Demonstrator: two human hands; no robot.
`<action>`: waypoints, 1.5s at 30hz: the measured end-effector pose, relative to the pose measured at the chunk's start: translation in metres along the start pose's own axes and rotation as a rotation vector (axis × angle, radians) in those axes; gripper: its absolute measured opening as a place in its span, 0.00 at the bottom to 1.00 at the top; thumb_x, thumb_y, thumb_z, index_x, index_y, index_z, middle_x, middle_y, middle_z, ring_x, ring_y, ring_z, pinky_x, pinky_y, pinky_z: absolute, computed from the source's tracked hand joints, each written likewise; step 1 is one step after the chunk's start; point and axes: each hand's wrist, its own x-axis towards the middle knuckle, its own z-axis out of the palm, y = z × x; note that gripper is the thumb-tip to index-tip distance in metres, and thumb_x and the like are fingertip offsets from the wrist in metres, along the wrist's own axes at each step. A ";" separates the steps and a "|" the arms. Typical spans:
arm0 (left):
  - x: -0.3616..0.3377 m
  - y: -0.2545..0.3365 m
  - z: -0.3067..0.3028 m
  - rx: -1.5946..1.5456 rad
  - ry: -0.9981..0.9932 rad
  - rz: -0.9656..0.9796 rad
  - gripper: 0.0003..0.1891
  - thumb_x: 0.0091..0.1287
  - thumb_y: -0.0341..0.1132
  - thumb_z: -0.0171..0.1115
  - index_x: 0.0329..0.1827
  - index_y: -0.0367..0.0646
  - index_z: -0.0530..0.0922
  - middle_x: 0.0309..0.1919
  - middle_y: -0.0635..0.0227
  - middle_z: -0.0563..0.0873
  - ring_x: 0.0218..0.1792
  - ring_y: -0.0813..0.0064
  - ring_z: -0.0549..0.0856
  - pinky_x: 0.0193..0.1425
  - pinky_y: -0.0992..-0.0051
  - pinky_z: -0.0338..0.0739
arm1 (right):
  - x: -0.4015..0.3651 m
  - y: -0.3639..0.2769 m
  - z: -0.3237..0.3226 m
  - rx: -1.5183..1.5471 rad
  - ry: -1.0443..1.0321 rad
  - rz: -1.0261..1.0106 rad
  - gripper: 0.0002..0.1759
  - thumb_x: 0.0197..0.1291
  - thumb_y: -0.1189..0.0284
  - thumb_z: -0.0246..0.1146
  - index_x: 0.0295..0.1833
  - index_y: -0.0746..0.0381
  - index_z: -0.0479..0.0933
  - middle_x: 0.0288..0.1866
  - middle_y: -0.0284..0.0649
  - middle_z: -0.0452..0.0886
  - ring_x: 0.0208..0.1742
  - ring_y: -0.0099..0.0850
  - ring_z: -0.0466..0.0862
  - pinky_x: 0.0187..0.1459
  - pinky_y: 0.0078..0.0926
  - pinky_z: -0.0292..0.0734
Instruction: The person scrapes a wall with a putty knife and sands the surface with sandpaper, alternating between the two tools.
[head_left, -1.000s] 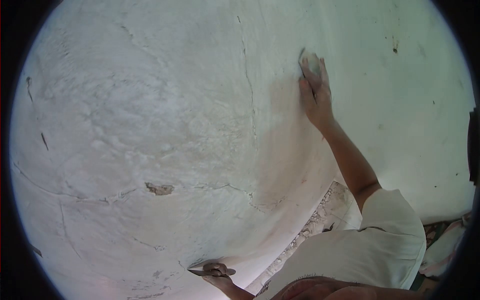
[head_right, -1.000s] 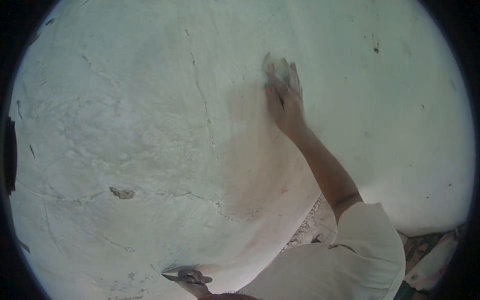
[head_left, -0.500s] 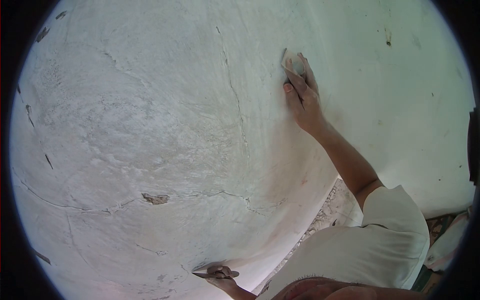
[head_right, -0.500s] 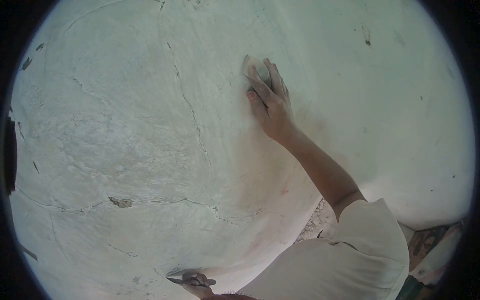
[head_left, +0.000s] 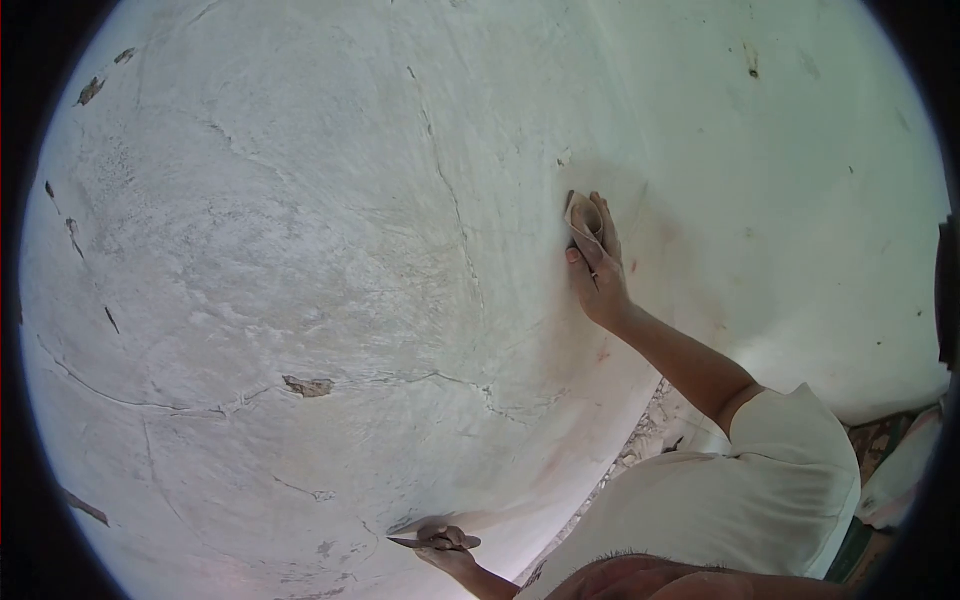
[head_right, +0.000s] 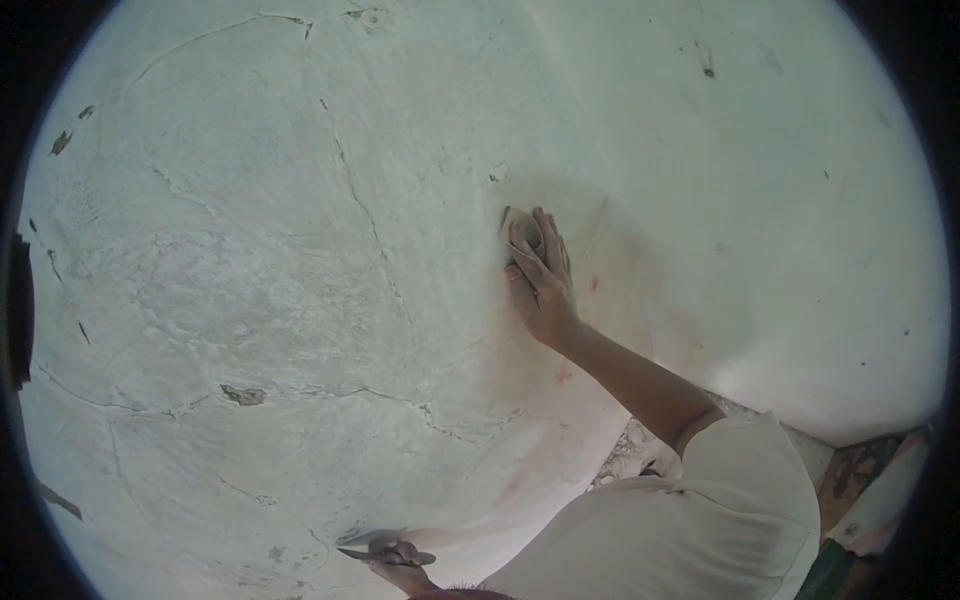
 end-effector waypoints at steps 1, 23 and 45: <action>0.000 0.001 0.003 -0.006 -0.014 0.010 0.32 0.66 0.66 0.52 0.22 0.42 0.67 0.14 0.68 0.68 0.08 0.77 0.65 0.10 0.77 0.60 | -0.001 0.000 -0.002 0.000 -0.014 0.002 0.25 0.65 0.74 0.56 0.68 0.58 0.69 0.76 0.61 0.52 0.75 0.62 0.53 0.70 0.55 0.51; 0.003 0.008 -0.003 0.187 -0.150 0.021 0.37 0.67 0.67 0.49 0.36 0.33 0.76 0.08 0.70 0.66 0.07 0.77 0.66 0.08 0.79 0.58 | -0.108 0.009 0.039 0.062 0.070 0.345 0.26 0.70 0.75 0.48 0.72 0.69 0.59 0.77 0.55 0.50 0.78 0.47 0.50 0.75 0.38 0.45; 0.004 0.005 -0.004 0.147 -0.128 0.046 0.36 0.67 0.65 0.50 0.28 0.33 0.76 0.08 0.70 0.65 0.08 0.76 0.68 0.10 0.78 0.59 | -0.051 0.065 0.007 -0.115 0.069 0.157 0.28 0.69 0.67 0.50 0.72 0.64 0.62 0.76 0.52 0.56 0.75 0.57 0.53 0.74 0.45 0.47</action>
